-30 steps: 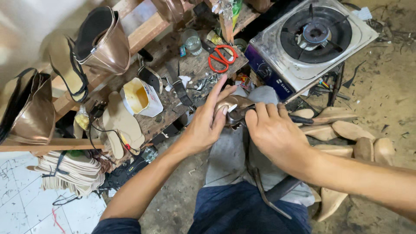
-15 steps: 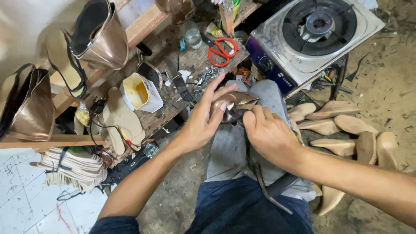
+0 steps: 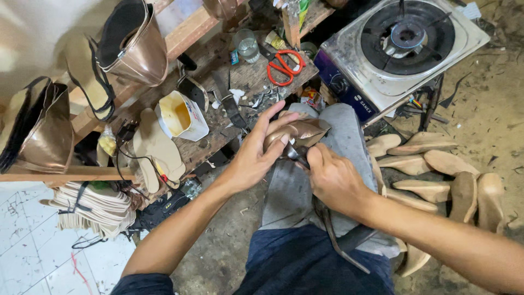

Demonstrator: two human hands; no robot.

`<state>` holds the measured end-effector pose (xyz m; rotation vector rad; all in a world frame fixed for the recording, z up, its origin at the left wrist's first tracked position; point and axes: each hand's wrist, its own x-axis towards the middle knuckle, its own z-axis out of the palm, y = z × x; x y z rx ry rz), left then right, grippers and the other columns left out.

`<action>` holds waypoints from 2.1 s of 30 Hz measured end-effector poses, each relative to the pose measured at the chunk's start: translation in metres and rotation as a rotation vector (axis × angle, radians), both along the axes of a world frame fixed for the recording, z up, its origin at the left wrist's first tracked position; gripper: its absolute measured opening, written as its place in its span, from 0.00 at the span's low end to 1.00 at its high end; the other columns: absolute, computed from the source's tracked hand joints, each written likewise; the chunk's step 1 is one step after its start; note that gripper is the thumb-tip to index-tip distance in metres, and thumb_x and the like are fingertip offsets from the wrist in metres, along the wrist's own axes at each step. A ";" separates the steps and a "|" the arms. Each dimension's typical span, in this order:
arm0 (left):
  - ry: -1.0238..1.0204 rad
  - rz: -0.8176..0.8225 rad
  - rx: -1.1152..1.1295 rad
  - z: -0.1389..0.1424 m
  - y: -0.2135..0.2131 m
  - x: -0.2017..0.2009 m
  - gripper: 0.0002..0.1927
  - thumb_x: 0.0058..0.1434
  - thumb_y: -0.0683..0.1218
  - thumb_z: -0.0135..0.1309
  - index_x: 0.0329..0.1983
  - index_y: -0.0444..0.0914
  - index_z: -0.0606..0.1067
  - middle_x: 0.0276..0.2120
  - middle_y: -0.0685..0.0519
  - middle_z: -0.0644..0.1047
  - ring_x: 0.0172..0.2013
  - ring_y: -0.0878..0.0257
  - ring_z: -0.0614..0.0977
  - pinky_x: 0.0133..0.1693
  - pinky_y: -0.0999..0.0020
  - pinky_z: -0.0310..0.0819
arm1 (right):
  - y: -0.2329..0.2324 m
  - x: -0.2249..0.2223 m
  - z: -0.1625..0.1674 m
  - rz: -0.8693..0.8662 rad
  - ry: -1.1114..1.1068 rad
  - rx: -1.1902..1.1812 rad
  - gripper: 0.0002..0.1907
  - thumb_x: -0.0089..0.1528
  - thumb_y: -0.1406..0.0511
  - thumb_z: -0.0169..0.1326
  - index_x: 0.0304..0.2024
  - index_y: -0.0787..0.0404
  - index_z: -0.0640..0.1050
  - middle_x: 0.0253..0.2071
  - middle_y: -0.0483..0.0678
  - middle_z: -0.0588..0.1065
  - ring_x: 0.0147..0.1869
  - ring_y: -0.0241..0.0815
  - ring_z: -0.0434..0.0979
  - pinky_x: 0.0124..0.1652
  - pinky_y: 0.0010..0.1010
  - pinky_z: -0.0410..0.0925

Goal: The person assembles a shoe by attaching a black insole to a wooden shoe last, trimming excess material with scissors, and then fitting a metallic shoe upper over the last. They use pliers to press the upper edges onto the last and a hammer to secure the fit.

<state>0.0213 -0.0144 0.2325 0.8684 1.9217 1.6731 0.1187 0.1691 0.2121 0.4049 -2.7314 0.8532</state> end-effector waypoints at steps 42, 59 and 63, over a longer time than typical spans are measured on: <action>-0.065 -0.042 -0.057 -0.010 -0.023 0.003 0.29 0.72 0.37 0.44 0.75 0.37 0.54 0.70 0.45 0.67 0.68 0.59 0.70 0.67 0.65 0.65 | 0.013 -0.010 -0.014 0.233 -0.468 -0.417 0.15 0.65 0.60 0.52 0.49 0.64 0.73 0.26 0.62 0.75 0.30 0.64 0.77 0.31 0.49 0.68; 0.184 -0.154 -0.206 0.010 -0.032 -0.033 0.32 0.70 0.38 0.49 0.75 0.38 0.53 0.67 0.44 0.72 0.63 0.56 0.78 0.61 0.65 0.70 | -0.004 0.054 -0.049 0.507 -0.820 -0.075 0.24 0.61 0.57 0.59 0.55 0.63 0.72 0.54 0.56 0.72 0.61 0.59 0.70 0.57 0.43 0.64; 0.171 -0.457 -0.269 0.031 -0.019 -0.067 0.26 0.69 0.44 0.53 0.68 0.37 0.61 0.62 0.45 0.75 0.61 0.57 0.79 0.58 0.64 0.73 | 0.048 0.082 -0.063 0.130 -0.527 0.291 0.30 0.48 0.60 0.62 0.52 0.61 0.73 0.55 0.55 0.73 0.59 0.58 0.71 0.55 0.43 0.65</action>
